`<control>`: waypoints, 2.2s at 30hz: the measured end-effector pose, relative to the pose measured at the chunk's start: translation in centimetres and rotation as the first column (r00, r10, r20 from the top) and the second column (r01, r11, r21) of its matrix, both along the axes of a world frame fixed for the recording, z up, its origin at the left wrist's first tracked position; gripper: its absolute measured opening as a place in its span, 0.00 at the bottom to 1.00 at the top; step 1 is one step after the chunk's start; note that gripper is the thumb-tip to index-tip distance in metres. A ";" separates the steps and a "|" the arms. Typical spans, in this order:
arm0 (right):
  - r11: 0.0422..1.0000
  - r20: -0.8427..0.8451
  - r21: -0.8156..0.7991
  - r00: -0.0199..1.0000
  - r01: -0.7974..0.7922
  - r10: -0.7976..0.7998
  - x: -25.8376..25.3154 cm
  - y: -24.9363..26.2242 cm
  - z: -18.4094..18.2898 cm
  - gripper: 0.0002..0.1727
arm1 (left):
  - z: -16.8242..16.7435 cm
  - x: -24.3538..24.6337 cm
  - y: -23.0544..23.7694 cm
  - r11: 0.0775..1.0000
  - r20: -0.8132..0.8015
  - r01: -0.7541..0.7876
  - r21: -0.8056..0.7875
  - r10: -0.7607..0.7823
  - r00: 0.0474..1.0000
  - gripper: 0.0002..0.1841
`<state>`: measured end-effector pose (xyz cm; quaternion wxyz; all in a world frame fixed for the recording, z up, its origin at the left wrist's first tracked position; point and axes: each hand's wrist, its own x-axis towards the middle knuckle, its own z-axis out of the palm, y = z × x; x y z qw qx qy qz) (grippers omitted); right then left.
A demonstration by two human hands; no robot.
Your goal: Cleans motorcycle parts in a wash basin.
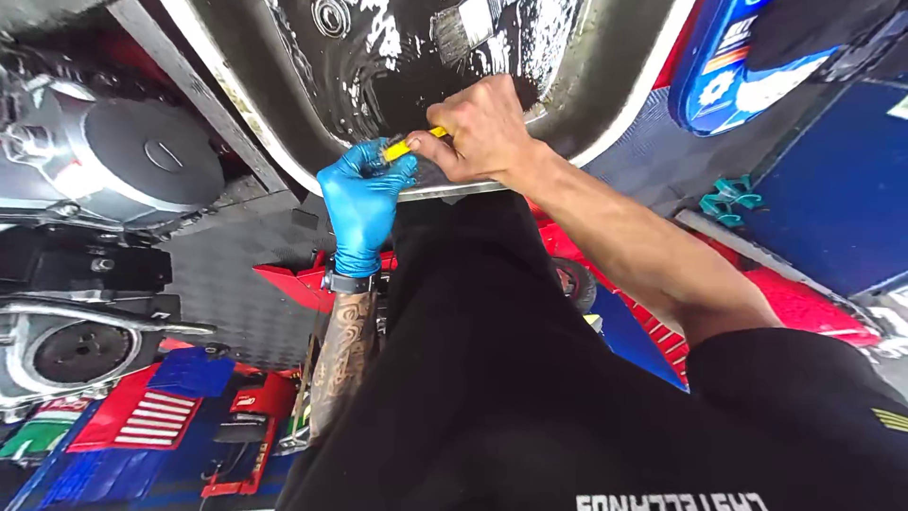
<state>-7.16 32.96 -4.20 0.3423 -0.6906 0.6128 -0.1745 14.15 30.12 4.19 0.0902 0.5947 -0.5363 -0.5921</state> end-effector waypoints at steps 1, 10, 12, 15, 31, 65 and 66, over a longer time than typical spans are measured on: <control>1.000 -0.008 0.005 1.000 0.002 -0.002 0.0 0.0 -0.1 0.40 | 0.1 0.2 -0.1 1.000 -0.004 -0.001 -0.007 0.001 1.000 0.15; 0.999 0.001 0.020 0.999 0.036 -0.036 0.5 -0.4 0.4 0.40 | 0.2 0.0 -0.2 0.997 -0.023 -0.006 -0.071 0.004 1.000 0.16; 0.998 -0.033 0.055 0.999 0.040 -0.038 -0.5 0.4 -0.4 0.40 | 0.2 0.0 -0.6 0.996 -0.025 -0.043 -0.074 0.041 0.999 0.15; 0.994 -0.016 0.066 0.996 0.089 -0.088 0.4 0.3 0.3 0.39 | 0.4 0.4 -1.2 0.995 -0.036 -0.036 -0.094 0.033 0.999 0.15; 0.980 -0.024 0.040 0.981 0.193 -0.193 1.9 0.2 2.3 0.38 | 0.0 0.3 -1.0 0.991 -0.074 0.067 -0.119 -0.076 0.994 0.20; 0.972 -0.101 0.048 0.969 0.231 -0.225 0.9 1.4 2.6 0.39 | 0.4 -0.8 0.3 0.980 -0.087 -0.014 -0.198 -0.003 0.996 0.16; 0.974 -0.094 0.039 0.971 0.223 -0.219 1.2 1.2 2.8 0.39 | 0.3 -0.8 0.4 0.980 -0.080 -0.009 -0.197 -0.007 0.997 0.16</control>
